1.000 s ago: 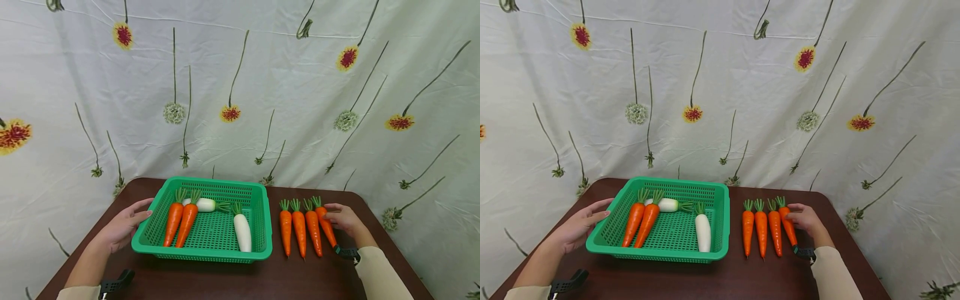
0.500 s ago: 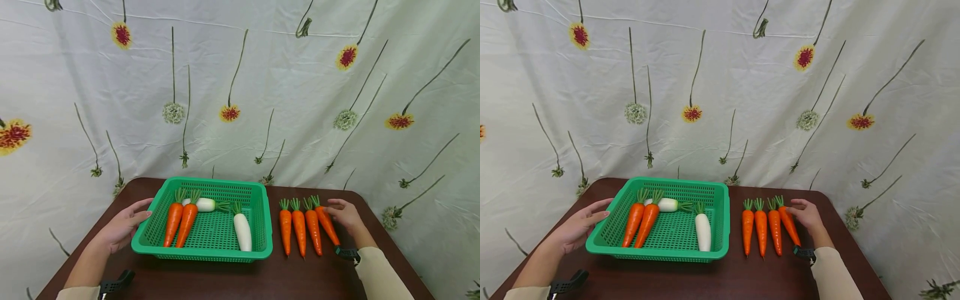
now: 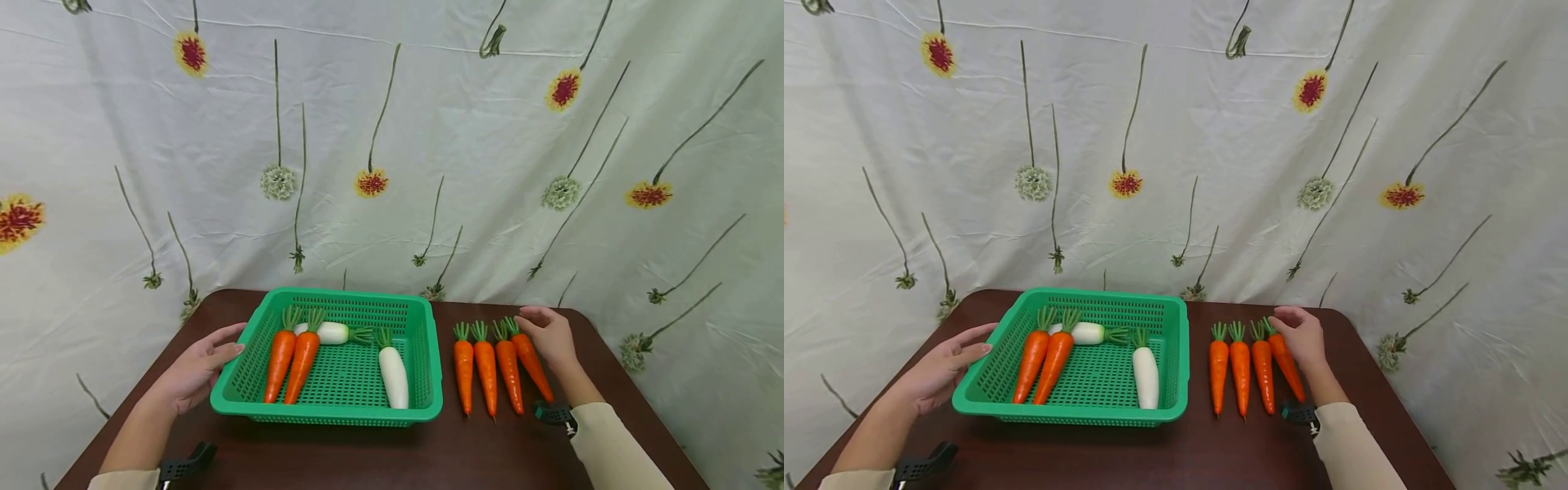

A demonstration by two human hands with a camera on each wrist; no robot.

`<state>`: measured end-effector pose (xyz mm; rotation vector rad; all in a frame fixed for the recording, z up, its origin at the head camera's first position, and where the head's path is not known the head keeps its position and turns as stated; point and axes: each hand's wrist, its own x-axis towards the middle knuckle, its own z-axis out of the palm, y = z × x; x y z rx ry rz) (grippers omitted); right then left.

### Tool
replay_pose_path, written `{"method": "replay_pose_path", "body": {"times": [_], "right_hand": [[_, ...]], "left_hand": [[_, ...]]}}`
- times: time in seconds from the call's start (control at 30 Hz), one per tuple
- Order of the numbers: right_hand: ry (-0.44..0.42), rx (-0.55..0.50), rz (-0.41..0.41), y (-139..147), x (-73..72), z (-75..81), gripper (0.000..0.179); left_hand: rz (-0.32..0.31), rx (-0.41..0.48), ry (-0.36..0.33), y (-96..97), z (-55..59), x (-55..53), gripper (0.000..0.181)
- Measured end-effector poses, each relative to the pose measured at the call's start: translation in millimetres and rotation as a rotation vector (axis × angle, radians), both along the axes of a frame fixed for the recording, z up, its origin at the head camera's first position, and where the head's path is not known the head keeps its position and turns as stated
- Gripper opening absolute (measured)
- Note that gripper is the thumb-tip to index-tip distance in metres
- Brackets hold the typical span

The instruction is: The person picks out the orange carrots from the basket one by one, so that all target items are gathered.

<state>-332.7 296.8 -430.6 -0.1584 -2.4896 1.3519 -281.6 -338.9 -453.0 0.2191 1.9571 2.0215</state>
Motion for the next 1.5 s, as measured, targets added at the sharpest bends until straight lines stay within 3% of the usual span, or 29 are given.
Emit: {"method": "replay_pose_path", "body": {"times": [0.23,0.37,0.57,0.73,0.93,1.17,1.5], "right_hand": [[0.039,0.015,0.083,-25.4,1.2,6.4,0.038],[0.042,0.049,0.140,-39.5,4.9,9.4,0.033],[0.071,0.126,0.279,-59.2,8.2,8.1,0.018],[0.092,0.115,0.411,-78.4,10.8,9.5,0.017],[0.067,0.072,0.553,-100.5,15.9,15.3,0.017],[0.027,0.122,0.686,-123.6,19.5,22.2,0.023],[-0.034,0.234,0.770,-147.6,9.8,35.9,0.022]], "left_hand": [[-0.011,0.036,0.027,-1.0,-0.4,0.9,0.069],[0.013,0.014,0.024,0.0,-0.7,1.3,0.070],[0.040,-0.018,0.015,0.8,-1.6,1.6,0.074],[0.050,-0.024,0.006,-0.7,-2.5,2.3,0.074],[0.052,-0.024,0.004,-0.9,-2.1,1.2,0.071],[0.039,-0.020,0.003,-0.3,-1.8,-1.8,0.074],[0.032,-0.001,0.001,1.0,-2.3,-2.7,0.073]]}}
